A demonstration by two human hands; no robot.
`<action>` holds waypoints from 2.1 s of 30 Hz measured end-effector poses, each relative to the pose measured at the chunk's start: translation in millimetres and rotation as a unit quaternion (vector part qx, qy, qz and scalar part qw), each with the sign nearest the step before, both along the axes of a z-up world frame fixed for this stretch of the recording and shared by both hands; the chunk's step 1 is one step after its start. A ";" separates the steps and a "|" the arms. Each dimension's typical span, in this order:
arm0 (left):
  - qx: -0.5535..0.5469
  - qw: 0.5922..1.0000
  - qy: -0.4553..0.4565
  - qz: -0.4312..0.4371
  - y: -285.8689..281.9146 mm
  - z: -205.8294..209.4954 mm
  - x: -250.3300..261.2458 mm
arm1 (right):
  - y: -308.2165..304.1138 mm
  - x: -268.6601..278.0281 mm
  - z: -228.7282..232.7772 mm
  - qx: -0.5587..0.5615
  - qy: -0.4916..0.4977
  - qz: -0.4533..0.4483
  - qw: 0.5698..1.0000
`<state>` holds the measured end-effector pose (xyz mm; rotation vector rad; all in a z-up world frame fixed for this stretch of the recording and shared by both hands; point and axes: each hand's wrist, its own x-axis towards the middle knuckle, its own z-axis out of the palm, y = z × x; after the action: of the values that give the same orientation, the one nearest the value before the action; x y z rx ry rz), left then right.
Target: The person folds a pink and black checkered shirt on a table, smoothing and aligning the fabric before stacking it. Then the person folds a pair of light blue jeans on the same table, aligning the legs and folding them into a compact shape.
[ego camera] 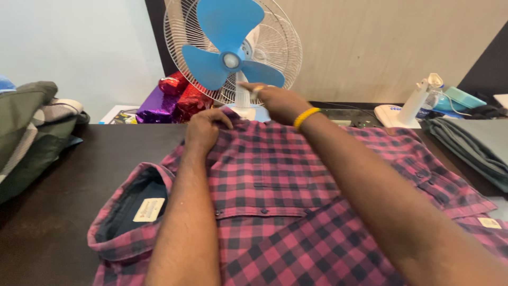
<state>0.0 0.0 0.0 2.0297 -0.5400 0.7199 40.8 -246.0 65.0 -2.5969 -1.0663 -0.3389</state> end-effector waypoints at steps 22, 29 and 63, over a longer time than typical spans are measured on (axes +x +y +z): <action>0.165 0.961 0.049 0.216 -9.7 4.4 -15.1 | -23.5 -9.7 24.8 -0.301 -0.362 -0.173 0.865; 0.235 0.923 0.081 0.294 -12.0 -1.3 -15.3 | -94.0 -32.6 35.9 -0.173 -0.226 -0.075 0.956; 0.218 0.951 -0.135 0.173 -15.7 -8.3 -7.0 | 40.7 50.9 -57.7 -0.202 -0.217 -0.223 0.929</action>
<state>-7.0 -15.7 -8.3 2.4916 -0.5379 1.1872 91.6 -205.3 7.3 -3.2320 -0.6972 -0.9245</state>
